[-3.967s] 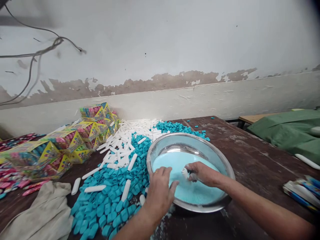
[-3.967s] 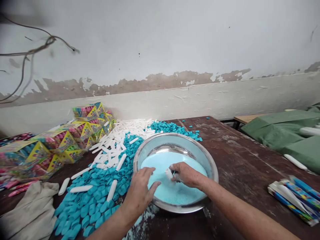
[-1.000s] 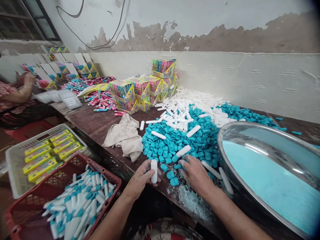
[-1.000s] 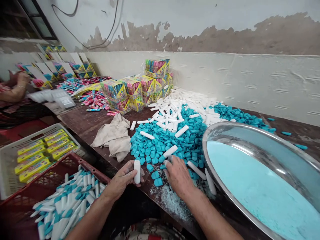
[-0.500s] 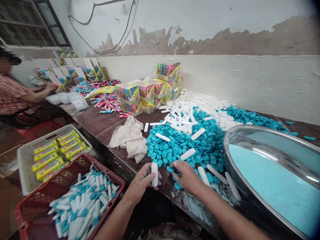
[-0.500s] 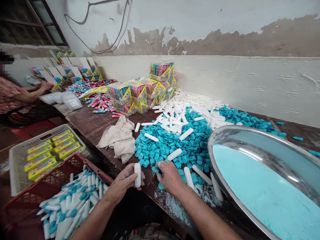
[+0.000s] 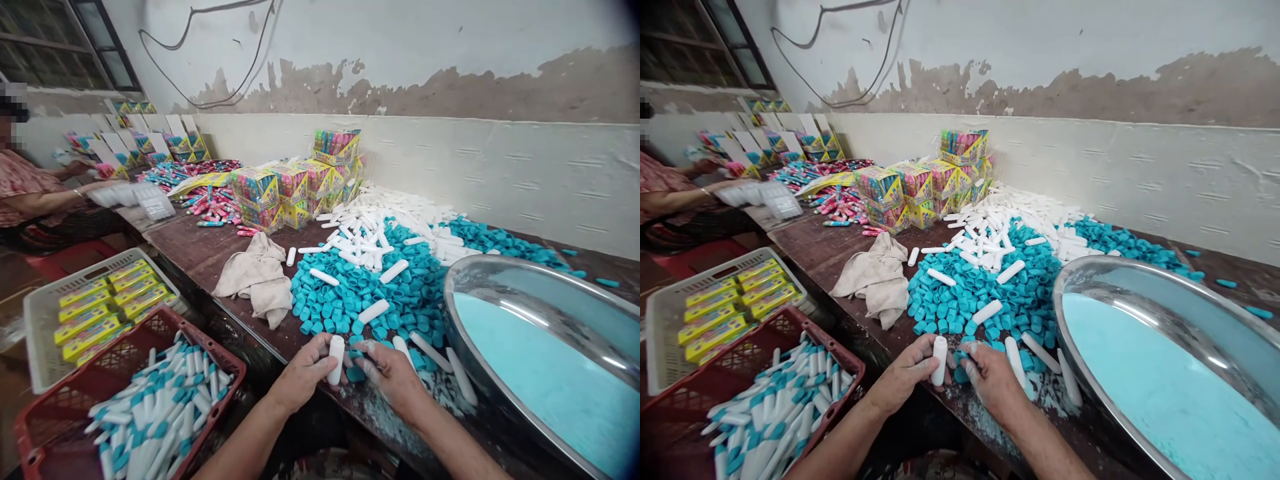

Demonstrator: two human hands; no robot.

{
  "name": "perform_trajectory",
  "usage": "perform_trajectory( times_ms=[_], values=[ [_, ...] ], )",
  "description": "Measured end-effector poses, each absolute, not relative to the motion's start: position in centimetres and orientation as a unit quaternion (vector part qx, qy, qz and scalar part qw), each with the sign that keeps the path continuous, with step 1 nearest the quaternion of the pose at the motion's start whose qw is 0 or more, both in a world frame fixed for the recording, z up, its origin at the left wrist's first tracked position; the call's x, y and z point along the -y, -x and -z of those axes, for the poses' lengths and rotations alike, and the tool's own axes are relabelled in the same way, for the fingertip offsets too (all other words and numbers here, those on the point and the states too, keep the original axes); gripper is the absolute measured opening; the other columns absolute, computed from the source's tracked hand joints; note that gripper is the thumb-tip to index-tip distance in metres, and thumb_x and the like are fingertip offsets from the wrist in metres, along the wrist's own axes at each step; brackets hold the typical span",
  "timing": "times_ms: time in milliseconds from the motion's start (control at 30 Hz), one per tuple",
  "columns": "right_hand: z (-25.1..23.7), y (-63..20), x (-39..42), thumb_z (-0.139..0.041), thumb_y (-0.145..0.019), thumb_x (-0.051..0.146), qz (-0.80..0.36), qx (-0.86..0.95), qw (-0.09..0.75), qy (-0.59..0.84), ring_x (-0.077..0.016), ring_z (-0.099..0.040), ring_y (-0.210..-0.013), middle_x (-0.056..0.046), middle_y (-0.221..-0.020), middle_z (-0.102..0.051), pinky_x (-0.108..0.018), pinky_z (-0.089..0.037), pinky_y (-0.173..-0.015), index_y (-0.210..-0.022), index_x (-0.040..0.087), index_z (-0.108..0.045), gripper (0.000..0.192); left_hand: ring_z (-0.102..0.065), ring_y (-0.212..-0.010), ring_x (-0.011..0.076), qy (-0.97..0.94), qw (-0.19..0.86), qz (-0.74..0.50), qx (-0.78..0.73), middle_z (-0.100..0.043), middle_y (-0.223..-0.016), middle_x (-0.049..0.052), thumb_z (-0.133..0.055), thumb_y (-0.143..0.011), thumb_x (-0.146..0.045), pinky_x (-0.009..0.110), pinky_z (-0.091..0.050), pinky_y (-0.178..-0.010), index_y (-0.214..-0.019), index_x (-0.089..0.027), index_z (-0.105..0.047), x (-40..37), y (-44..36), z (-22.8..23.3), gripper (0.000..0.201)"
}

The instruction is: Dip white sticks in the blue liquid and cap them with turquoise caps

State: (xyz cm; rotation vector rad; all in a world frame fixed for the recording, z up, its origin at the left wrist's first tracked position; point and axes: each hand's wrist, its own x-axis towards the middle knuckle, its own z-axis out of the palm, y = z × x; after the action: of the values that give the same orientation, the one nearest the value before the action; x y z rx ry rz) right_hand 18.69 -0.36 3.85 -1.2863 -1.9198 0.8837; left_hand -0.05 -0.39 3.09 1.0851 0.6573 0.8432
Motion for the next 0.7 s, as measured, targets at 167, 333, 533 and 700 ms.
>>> perform_trajectory(
  times_ms=[167,333,533,700],
  values=[
    [-5.0,-19.9,0.7,-0.06,-0.071,0.04,-0.384,0.632,0.413,0.532,-0.0222,-0.055,-0.091,-0.006,-0.091,-0.062,-0.033,-0.042,-0.081,-0.079,0.021,-0.068,0.022,-0.053,-0.067,0.0128,-0.553,0.7,-0.33,-0.308,-0.056,-0.077,0.003,-0.049,-0.081,-0.028,0.025,-0.042,-0.062,-0.098,-0.014,-0.048,0.5,0.1,-3.5,0.023],
    [-6.0,-19.8,1.7,-0.062,-0.068,0.043,-0.473,0.558,0.411,0.543,-0.016,-0.052,-0.07,0.0,-0.072,-0.059,-0.026,-0.042,-0.066,-0.076,0.019,-0.063,0.026,-0.05,-0.066,0.0116,-0.595,0.684,-0.283,-0.313,-0.054,-0.074,0.001,-0.049,-0.08,-0.029,0.024,-0.041,-0.062,-0.091,-0.014,-0.052,0.9,-0.6,-4.2,0.019],
    [-6.0,-20.2,2.0,-0.058,-0.071,0.045,-0.552,0.564,0.342,0.511,-0.0085,-0.04,-0.046,0.006,-0.052,-0.044,-0.022,-0.033,-0.046,-0.074,0.018,-0.055,0.027,-0.044,-0.053,0.0083,-0.615,0.679,-0.233,-0.326,-0.049,-0.065,-0.002,-0.046,-0.081,-0.034,0.019,-0.034,-0.048,-0.087,-0.014,-0.052,0.8,-1.2,-4.1,0.022],
    [-6.4,-20.8,2.2,-0.062,-0.065,0.043,-0.626,0.513,0.298,0.507,-0.0081,-0.043,-0.04,0.006,-0.052,-0.053,-0.02,-0.034,-0.04,-0.076,0.02,-0.05,0.029,-0.048,-0.059,0.0116,-0.772,0.476,-0.181,-0.381,-0.052,-0.065,-0.001,-0.053,-0.076,-0.037,0.02,-0.034,-0.053,-0.076,-0.015,-0.055,0.8,-2.3,-4.0,0.022]
  ],
)
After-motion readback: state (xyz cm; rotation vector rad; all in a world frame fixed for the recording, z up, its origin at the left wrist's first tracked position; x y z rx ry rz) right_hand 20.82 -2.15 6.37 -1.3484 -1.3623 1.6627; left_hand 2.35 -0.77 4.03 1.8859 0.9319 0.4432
